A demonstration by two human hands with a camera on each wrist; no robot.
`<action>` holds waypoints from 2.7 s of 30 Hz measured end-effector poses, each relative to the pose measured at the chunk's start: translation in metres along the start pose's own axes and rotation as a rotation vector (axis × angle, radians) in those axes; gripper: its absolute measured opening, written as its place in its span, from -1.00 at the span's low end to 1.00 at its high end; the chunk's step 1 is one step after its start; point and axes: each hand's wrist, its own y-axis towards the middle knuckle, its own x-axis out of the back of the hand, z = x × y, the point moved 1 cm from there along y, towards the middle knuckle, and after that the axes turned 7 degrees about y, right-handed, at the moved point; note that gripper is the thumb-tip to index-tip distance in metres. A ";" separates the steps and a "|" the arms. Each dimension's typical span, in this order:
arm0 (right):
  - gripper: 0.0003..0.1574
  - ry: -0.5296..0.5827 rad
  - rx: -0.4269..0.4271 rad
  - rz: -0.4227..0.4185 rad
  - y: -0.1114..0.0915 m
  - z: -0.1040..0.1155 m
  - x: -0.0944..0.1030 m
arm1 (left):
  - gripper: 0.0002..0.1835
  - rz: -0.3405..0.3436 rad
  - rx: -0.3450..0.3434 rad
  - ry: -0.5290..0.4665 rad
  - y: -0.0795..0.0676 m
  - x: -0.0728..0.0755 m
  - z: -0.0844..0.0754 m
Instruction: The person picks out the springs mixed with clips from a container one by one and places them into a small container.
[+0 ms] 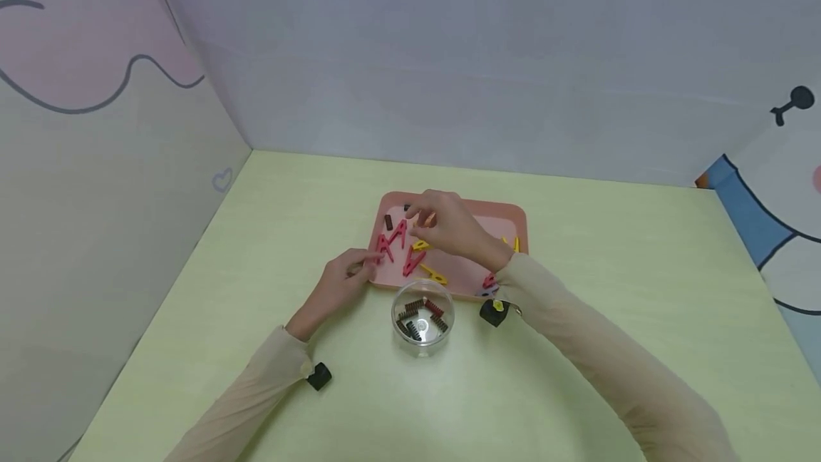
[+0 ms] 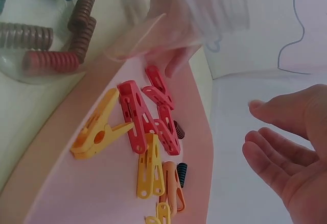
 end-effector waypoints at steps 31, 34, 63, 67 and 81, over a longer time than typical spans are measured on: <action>-0.77 -0.056 -0.079 0.175 0.065 -0.038 -0.026 | -0.73 -0.052 -0.013 -0.023 0.002 0.004 0.000; -0.75 -0.072 -0.115 0.203 0.069 -0.040 -0.029 | -0.73 -0.052 -0.013 -0.030 0.002 0.004 0.001; -0.93 -0.126 -0.180 0.358 0.090 -0.050 -0.056 | -0.72 -0.047 -0.012 -0.032 -0.006 0.004 -0.001; -0.92 -0.153 -0.211 0.365 0.090 -0.048 -0.057 | -0.73 -0.056 -0.020 -0.034 -0.005 0.004 -0.001; -0.95 -0.164 -0.254 0.320 0.085 -0.042 -0.058 | -0.74 -0.055 -0.033 -0.048 -0.005 0.001 0.001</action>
